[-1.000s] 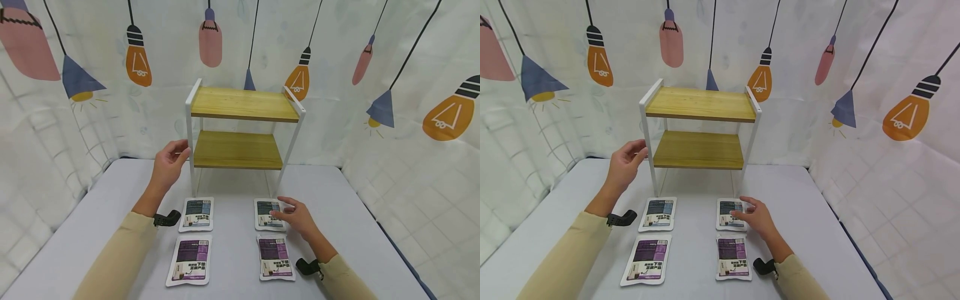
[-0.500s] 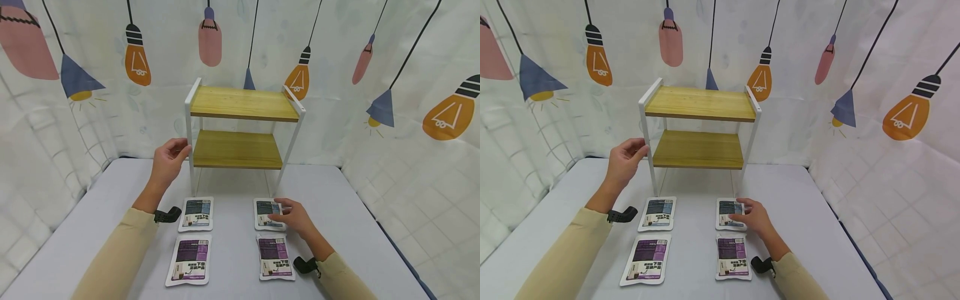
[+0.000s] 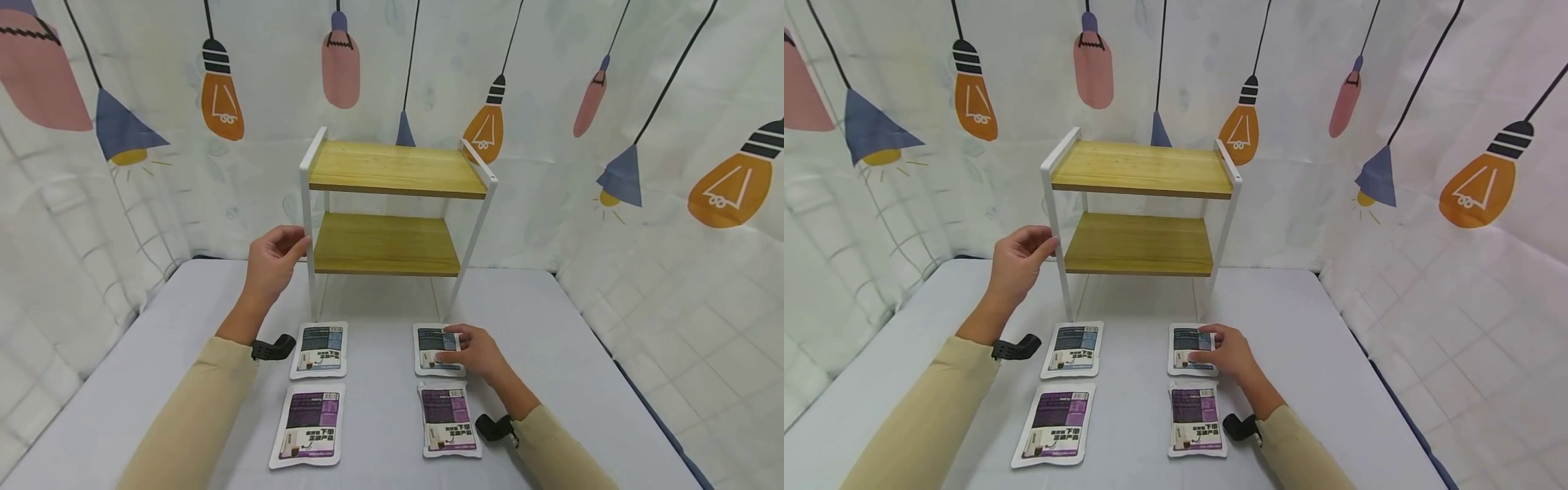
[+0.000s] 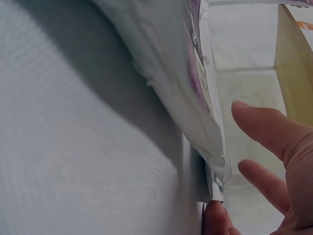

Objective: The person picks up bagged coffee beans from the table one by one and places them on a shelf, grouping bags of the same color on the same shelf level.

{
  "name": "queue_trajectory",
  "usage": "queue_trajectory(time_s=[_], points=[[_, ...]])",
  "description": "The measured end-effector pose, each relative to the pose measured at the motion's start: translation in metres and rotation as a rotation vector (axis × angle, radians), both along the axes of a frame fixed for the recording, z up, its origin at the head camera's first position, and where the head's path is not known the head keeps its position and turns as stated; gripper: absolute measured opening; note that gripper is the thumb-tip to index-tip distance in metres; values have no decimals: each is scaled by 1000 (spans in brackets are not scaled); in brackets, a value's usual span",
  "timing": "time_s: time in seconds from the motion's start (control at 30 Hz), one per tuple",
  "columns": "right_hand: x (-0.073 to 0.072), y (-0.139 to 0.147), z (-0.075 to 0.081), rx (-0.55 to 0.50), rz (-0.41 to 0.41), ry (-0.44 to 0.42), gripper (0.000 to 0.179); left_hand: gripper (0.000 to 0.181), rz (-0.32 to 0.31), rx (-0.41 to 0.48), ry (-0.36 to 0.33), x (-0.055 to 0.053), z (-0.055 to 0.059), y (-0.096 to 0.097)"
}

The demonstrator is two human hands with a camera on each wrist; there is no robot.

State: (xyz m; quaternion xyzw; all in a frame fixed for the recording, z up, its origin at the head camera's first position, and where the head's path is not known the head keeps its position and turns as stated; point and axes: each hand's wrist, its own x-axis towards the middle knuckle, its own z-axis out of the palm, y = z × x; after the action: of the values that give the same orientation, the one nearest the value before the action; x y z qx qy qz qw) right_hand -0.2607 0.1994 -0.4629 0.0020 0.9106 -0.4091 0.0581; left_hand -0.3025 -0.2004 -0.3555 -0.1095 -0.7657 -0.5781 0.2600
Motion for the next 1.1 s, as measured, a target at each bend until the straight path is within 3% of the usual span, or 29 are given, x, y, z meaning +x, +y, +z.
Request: queue_trajectory(time_s=[1.1], points=[[1, -5, 6, 73, 9, 13, 63, 34, -2, 63, 4, -2, 3, 4]])
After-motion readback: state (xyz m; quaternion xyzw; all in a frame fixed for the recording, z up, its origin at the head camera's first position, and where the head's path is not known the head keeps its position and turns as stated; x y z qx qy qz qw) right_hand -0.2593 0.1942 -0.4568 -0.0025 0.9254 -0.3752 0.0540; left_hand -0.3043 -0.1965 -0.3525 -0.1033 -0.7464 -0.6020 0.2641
